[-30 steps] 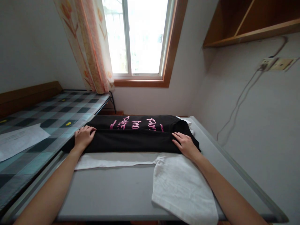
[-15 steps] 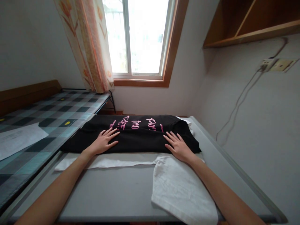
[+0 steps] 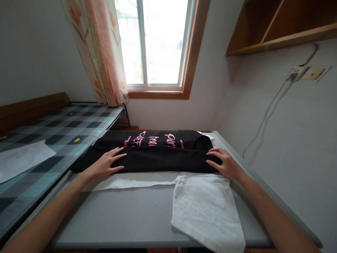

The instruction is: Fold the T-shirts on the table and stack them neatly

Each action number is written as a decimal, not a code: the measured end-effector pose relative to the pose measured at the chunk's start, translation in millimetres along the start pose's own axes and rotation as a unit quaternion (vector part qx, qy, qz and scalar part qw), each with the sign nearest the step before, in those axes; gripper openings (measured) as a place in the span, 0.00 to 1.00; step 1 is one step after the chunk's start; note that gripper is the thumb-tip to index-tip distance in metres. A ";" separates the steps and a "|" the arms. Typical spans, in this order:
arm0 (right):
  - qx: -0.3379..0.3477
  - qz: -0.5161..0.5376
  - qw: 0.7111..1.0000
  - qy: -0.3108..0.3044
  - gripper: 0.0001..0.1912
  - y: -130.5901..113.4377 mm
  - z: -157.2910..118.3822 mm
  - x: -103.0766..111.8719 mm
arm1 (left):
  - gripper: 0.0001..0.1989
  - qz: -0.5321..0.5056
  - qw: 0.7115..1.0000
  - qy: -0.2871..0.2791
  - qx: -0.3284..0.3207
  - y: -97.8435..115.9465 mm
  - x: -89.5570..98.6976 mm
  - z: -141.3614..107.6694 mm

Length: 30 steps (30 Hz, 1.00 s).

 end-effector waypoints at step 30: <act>0.152 -0.162 0.970 -0.103 0.13 0.1 -13.6 54.1 | 0.11 0.094 0.985 0.025 0.145 -95.4 84.4 -85.8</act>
Point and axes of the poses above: each hand's wrist, its own z-axis towards the middle knuckle, its own x-axis out of the back of the hand, y = z × x, the point moved 4 cm from there along z, towards the middle knuckle, and after that the axes turned 10 degrees about y, right-handed, at the moved point
